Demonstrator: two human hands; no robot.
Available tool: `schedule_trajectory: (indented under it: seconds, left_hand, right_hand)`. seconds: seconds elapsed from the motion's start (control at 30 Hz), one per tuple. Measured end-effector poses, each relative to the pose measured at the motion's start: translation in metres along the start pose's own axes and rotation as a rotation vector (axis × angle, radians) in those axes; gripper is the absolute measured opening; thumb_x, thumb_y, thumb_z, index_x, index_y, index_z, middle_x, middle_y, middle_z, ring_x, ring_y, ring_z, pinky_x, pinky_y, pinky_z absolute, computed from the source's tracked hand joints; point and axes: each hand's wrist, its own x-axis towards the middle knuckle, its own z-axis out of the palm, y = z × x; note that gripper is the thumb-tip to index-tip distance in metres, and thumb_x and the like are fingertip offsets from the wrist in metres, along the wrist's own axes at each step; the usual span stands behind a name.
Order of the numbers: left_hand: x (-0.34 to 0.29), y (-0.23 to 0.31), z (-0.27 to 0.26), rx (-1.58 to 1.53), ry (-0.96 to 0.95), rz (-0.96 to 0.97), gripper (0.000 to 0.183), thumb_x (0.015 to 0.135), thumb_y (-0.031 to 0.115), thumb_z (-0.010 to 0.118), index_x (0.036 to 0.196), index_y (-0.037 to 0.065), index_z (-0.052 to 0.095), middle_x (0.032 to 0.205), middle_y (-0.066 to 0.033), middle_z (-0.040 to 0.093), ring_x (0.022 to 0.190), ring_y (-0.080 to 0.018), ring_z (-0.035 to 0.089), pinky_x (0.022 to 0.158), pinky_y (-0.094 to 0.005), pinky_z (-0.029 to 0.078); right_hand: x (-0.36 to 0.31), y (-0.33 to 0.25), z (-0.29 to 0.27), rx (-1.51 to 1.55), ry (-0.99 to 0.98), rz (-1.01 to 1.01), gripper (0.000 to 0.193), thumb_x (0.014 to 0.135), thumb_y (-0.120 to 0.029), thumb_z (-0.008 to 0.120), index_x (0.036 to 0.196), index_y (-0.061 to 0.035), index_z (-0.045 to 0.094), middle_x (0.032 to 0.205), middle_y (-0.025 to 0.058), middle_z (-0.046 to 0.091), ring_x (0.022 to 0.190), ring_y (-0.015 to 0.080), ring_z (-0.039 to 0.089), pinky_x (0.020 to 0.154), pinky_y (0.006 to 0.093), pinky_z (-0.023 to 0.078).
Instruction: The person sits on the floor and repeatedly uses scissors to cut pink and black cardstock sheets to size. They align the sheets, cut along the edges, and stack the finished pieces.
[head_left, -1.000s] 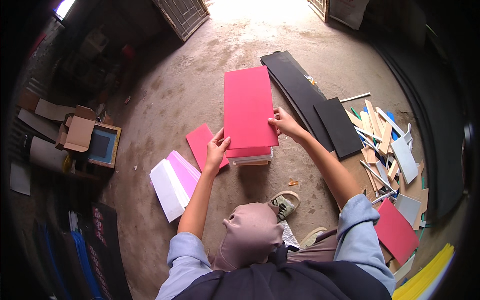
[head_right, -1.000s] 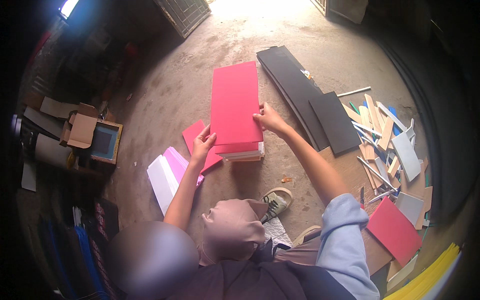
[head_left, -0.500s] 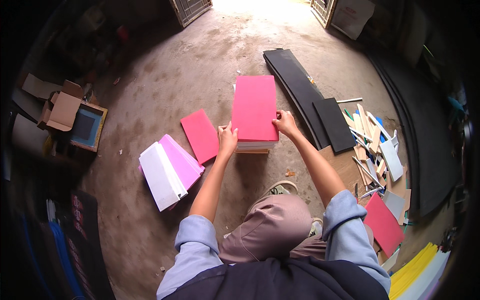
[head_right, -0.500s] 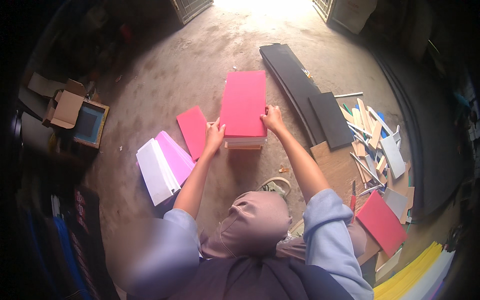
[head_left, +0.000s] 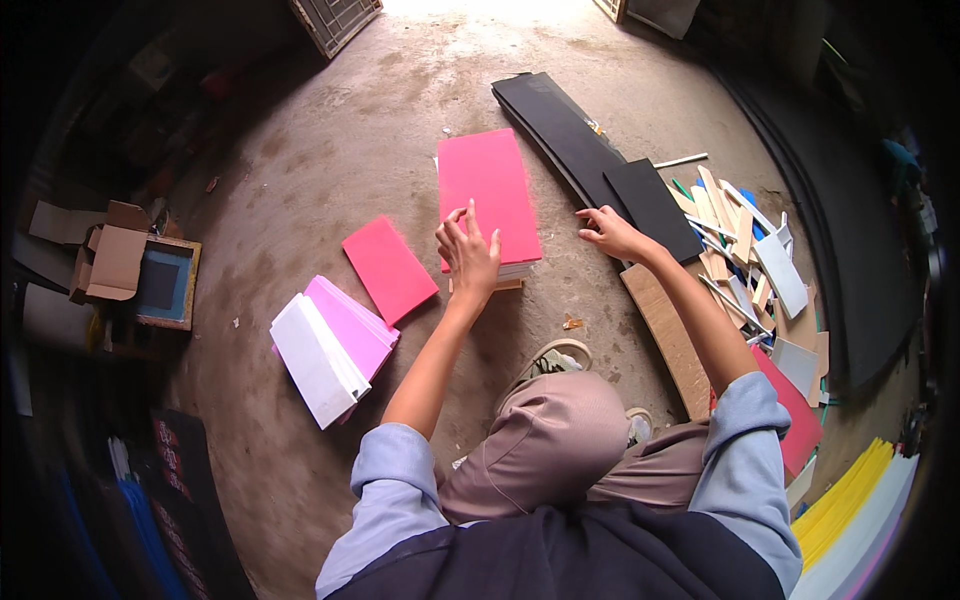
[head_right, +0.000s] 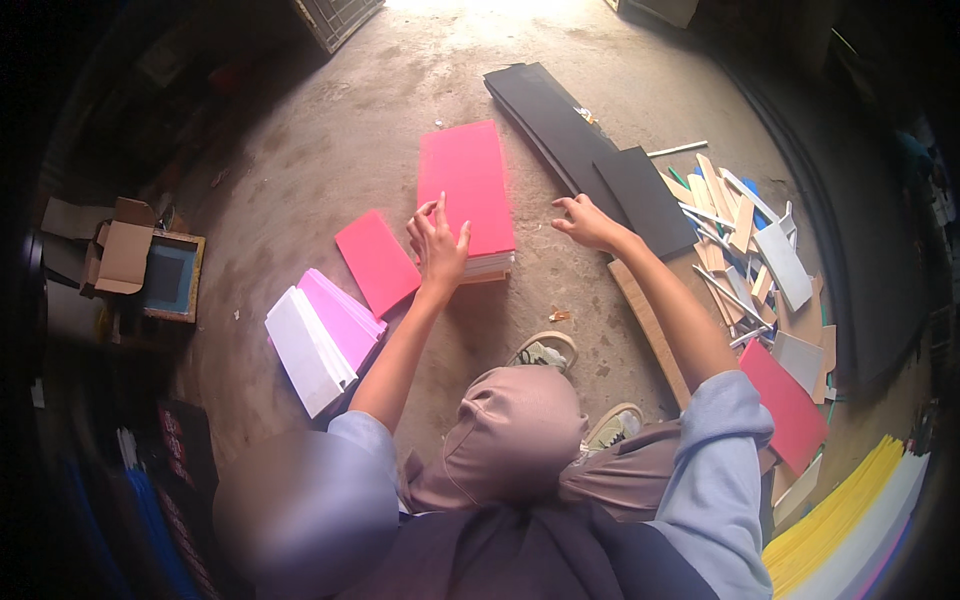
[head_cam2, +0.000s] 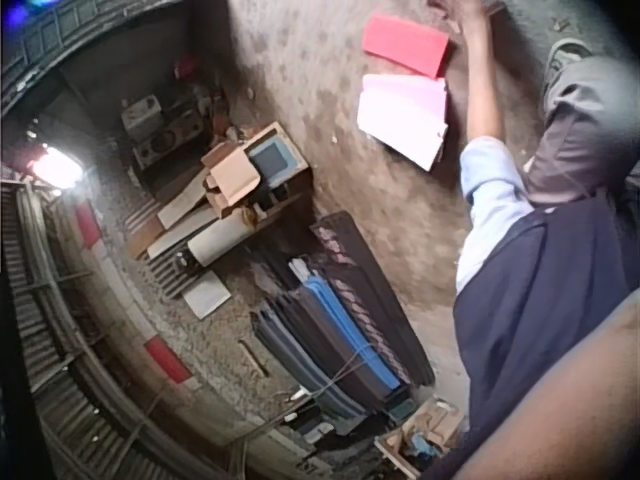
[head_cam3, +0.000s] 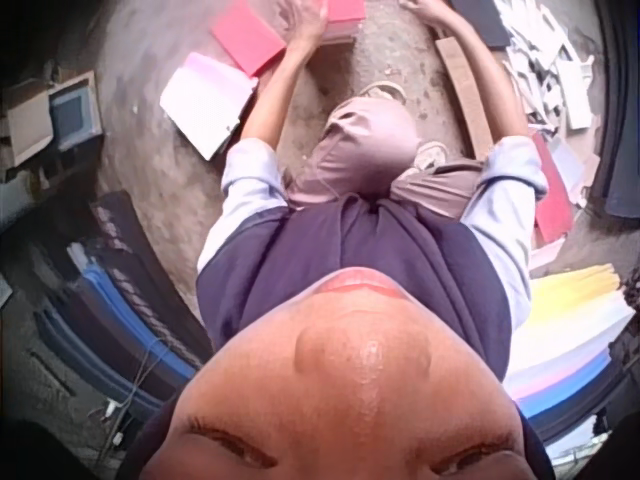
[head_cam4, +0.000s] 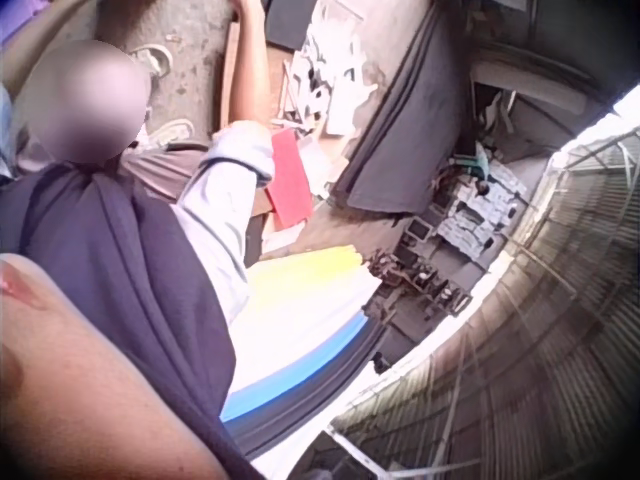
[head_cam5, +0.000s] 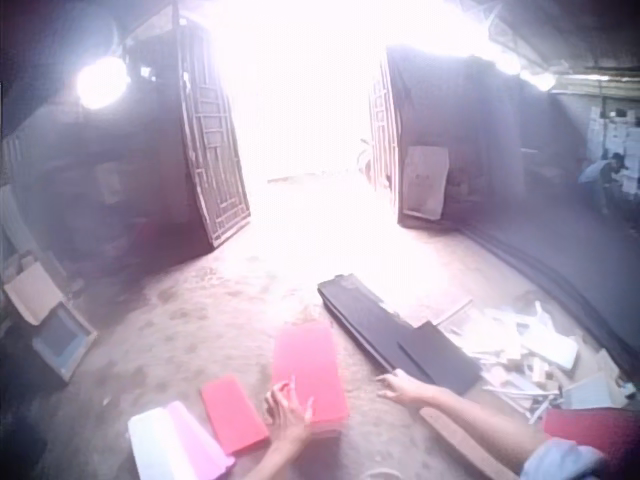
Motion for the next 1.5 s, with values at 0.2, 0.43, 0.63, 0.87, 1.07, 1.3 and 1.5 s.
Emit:
schedule_trajectory:
  seconds: [0.2, 0.43, 0.63, 0.87, 1.07, 1.3, 1.5]
  left_hand:
    - [-0.003, 0.095, 0.076, -0.331, -0.404, 0.500, 0.036, 0.077, 0.018, 0.060, 0.112, 0.010, 0.051, 0.109, -0.0114, 0.043, 0.107, -0.0305, 0.035, 0.090, -0.0405, 0.034]
    - [-0.070, 0.126, 0.176, -0.301, -0.858, 0.804, 0.033, 0.075, 0.018, 0.061, 0.106, 0.012, 0.055, 0.112, -0.0097, 0.045, 0.108, -0.0313, 0.037, 0.090, -0.0427, 0.037]
    - [-0.087, 0.127, 0.209, -0.448, -0.856, 0.612, 0.026, 0.075, 0.011, 0.060, 0.101, 0.011, 0.058, 0.107, -0.0103, 0.048, 0.104, -0.0298, 0.039, 0.089, -0.0397, 0.037]
    - [-0.092, 0.205, 0.251, -0.681, -0.705, 0.395, 0.015, 0.080, 0.003, 0.052, 0.091, 0.007, 0.060, 0.092, -0.0079, 0.051, 0.091, -0.0248, 0.045, 0.079, -0.0346, 0.039]
    - [-0.133, 0.295, 0.281, -0.967, -1.104, 0.348, 0.018, 0.084, 0.005, 0.049, 0.100, 0.001, 0.055, 0.092, -0.0110, 0.053, 0.084, -0.0212, 0.056, 0.074, -0.0311, 0.046]
    - [-0.268, 0.361, 0.313, -1.086, -1.370, 0.125, 0.052, 0.079, 0.005, 0.056, 0.121, -0.004, 0.026, 0.113, -0.0236, 0.043, 0.103, -0.0304, 0.048, 0.086, -0.0355, 0.041]
    - [-0.300, 0.386, 0.309, -0.581, -1.126, 0.318, 0.051, 0.081, 0.008, 0.056, 0.121, 0.000, 0.026, 0.116, -0.0190, 0.044, 0.101, -0.0272, 0.049, 0.083, -0.0333, 0.042]
  right_hand:
    - [-0.109, 0.145, -0.032, 0.037, 0.157, 0.349, 0.034, 0.083, -0.021, 0.051, 0.109, 0.0002, 0.050, 0.106, 0.0187, 0.053, 0.100, 0.0311, 0.052, 0.086, 0.0361, 0.040]
    - [-0.215, 0.235, 0.086, -0.226, 0.580, 0.683, 0.045, 0.076, -0.020, 0.060, 0.115, -0.0029, 0.045, 0.111, 0.0177, 0.040, 0.106, 0.0332, 0.039, 0.087, 0.0443, 0.036]
    - [-0.242, 0.228, 0.140, -0.405, 0.711, 0.883, 0.044, 0.079, -0.007, 0.051, 0.121, -0.0051, 0.040, 0.113, 0.0165, 0.039, 0.105, 0.0318, 0.040, 0.085, 0.0447, 0.037]
    - [-0.267, 0.231, 0.129, -0.364, 0.606, 0.854, 0.051, 0.076, 0.003, 0.050, 0.124, -0.0078, 0.039, 0.105, 0.0138, 0.041, 0.099, 0.0305, 0.043, 0.082, 0.0410, 0.040]
    - [-0.316, 0.233, 0.120, -0.058, 1.177, 0.981, 0.045, 0.082, -0.002, 0.048, 0.125, -0.0047, 0.036, 0.108, 0.0179, 0.037, 0.100, 0.0326, 0.044, 0.083, 0.0416, 0.040]
    - [-0.410, 0.243, 0.146, 0.173, 1.310, 1.303, 0.043, 0.085, -0.008, 0.047, 0.126, -0.0044, 0.035, 0.108, 0.0156, 0.041, 0.092, 0.0244, 0.049, 0.080, 0.0333, 0.043]
    - [-0.444, 0.216, 0.176, 0.282, 1.370, 1.304, 0.042, 0.084, -0.007, 0.048, 0.125, -0.0039, 0.037, 0.104, 0.0130, 0.041, 0.087, 0.0197, 0.051, 0.076, 0.0305, 0.044]
